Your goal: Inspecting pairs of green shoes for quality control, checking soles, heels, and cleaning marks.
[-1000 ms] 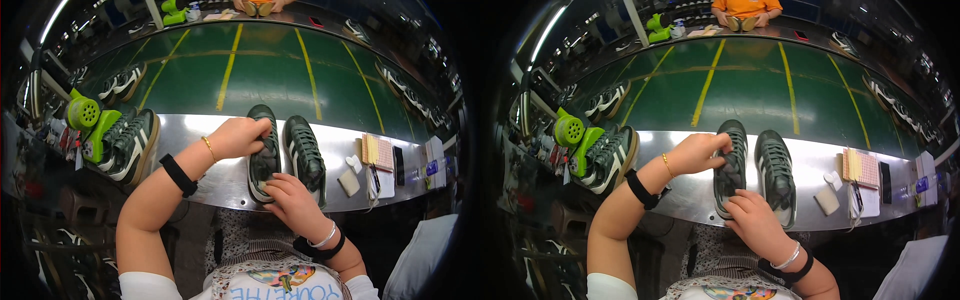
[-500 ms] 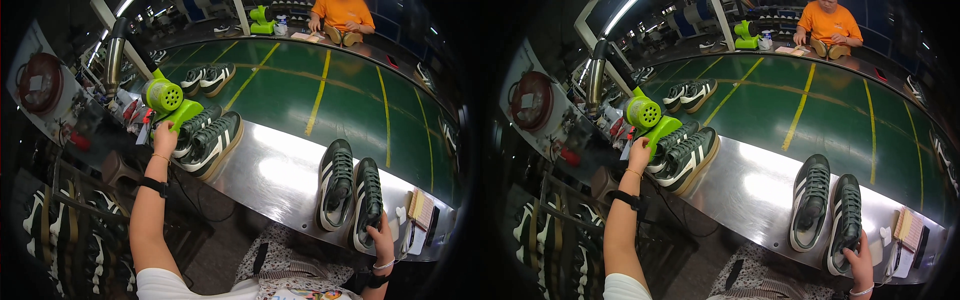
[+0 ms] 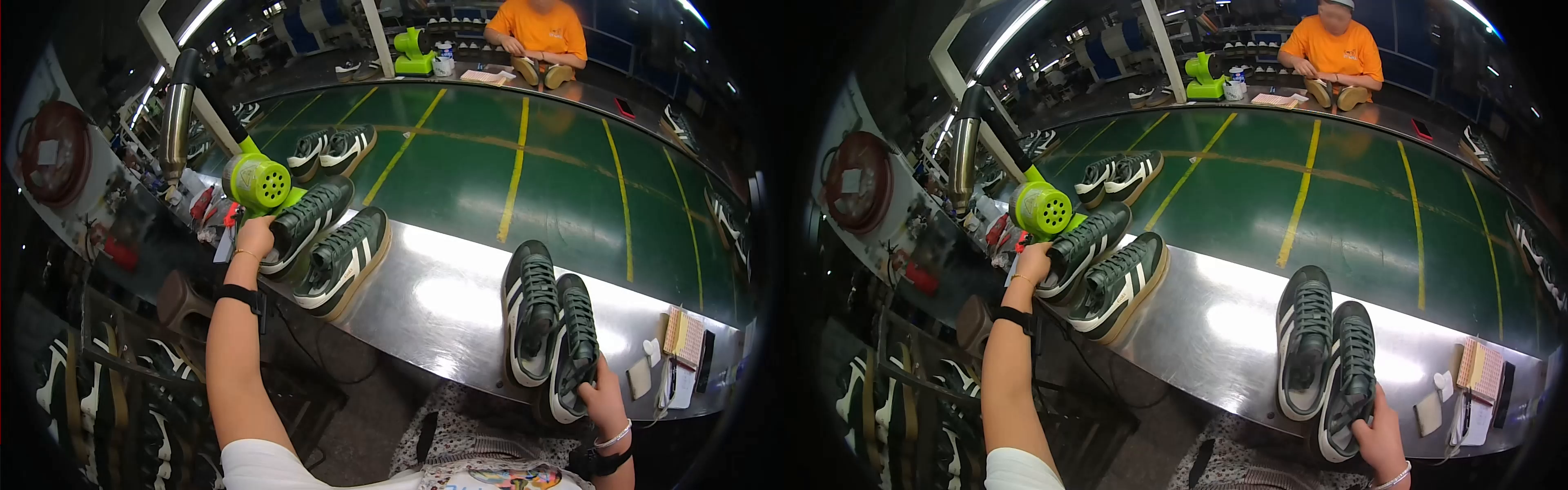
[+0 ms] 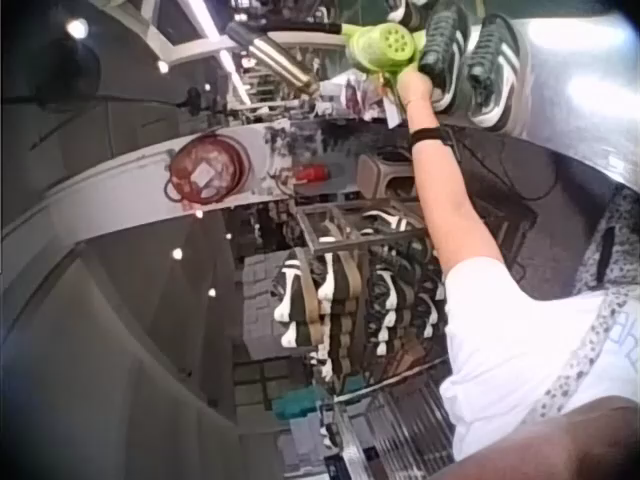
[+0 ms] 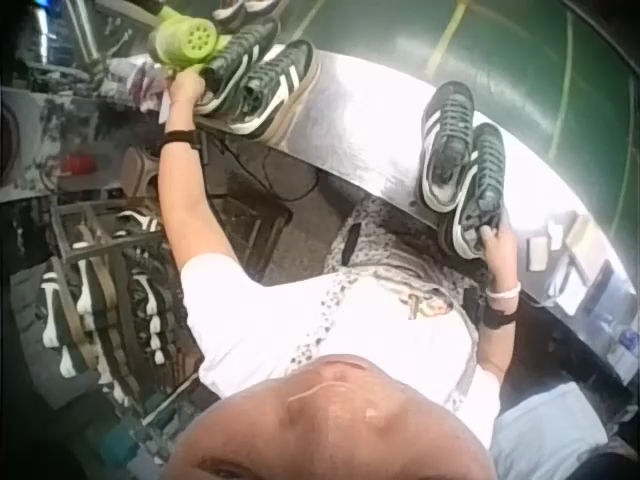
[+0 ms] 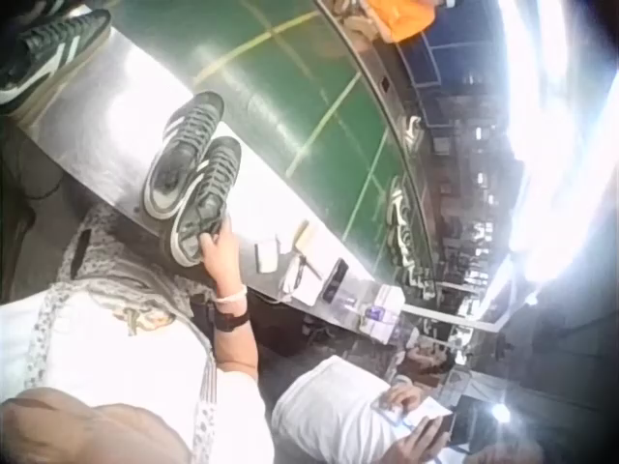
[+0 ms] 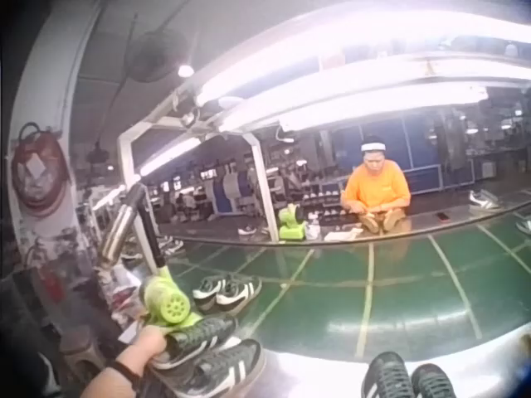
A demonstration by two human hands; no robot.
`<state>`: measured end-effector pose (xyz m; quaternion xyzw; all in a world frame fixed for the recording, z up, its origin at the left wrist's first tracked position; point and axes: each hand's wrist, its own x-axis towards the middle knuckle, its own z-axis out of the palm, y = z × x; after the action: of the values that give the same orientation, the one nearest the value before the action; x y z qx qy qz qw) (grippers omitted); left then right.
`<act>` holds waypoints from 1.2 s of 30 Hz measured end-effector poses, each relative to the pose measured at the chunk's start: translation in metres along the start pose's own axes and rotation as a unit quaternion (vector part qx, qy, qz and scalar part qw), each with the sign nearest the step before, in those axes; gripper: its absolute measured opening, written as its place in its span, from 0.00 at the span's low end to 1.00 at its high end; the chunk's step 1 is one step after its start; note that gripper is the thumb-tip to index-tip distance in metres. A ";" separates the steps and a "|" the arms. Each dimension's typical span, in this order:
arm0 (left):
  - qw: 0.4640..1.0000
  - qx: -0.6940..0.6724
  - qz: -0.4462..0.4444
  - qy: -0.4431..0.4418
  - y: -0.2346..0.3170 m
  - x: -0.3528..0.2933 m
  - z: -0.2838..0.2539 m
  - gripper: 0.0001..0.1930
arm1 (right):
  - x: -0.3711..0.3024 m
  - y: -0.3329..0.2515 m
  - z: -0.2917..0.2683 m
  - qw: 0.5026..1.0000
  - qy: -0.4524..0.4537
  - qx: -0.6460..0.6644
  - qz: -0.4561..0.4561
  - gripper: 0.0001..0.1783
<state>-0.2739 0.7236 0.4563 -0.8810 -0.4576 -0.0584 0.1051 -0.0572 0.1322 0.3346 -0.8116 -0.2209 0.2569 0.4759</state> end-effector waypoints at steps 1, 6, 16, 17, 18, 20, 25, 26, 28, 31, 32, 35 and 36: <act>0.996 -0.036 0.012 0.077 -0.001 -0.008 -0.013 0.20 | 0.007 0.000 0.010 0.999 -0.001 -0.021 -0.037 0.37; 0.948 -0.315 0.018 0.032 0.058 -0.069 -0.074 0.21 | 0.064 -0.059 0.090 0.987 -0.094 -0.121 -0.056 0.36; 0.397 -0.809 -0.024 -0.432 0.206 -0.184 -0.031 0.19 | 0.034 0.000 0.070 0.806 -0.114 0.581 -0.008 0.30; 0.432 -0.794 0.038 -0.426 0.222 -0.192 -0.016 0.20 | 0.027 0.015 0.062 0.802 -0.094 0.590 -0.003 0.28; 0.407 -0.801 0.002 -0.439 0.239 -0.205 -0.010 0.19 | 0.017 0.028 0.054 0.806 -0.069 0.588 0.002 0.28; 0.379 -0.804 -0.031 -0.458 0.273 -0.223 0.001 0.19 | -0.002 0.053 0.040 0.792 -0.052 0.607 -0.038 0.26; 0.384 -0.777 -0.014 -0.498 0.315 -0.251 0.046 0.19 | -0.028 0.099 0.019 0.756 -0.041 0.653 -0.008 0.23; 0.348 -0.788 0.019 -0.508 0.320 -0.255 0.051 0.19 | -0.033 0.102 0.017 0.746 -0.017 0.666 0.021 0.23; 0.311 -0.790 0.042 -0.526 0.330 -0.259 0.054 0.20 | -0.042 0.105 0.013 0.735 0.010 0.676 0.052 0.23; 0.356 -0.776 0.057 -0.518 0.340 -0.267 0.052 0.20 | -0.050 0.112 0.009 0.743 0.016 0.667 0.048 0.24; 0.356 -0.775 0.056 -0.519 0.343 -0.270 0.048 0.20 | -0.051 0.122 0.010 0.739 0.000 0.673 0.036 0.24; 0.373 -0.784 0.023 -0.495 0.347 -0.277 0.038 0.18 | -0.053 0.127 0.011 0.740 -0.012 0.673 0.016 0.25; 0.388 -0.780 0.034 -0.489 0.347 -0.279 0.038 0.19 | -0.053 0.125 0.011 0.746 -0.006 0.666 0.007 0.25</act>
<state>-0.1498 0.3171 0.3178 -0.4678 -0.1534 0.0551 -0.8687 -0.0912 0.0511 0.2299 -0.2889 0.0090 0.3465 0.8924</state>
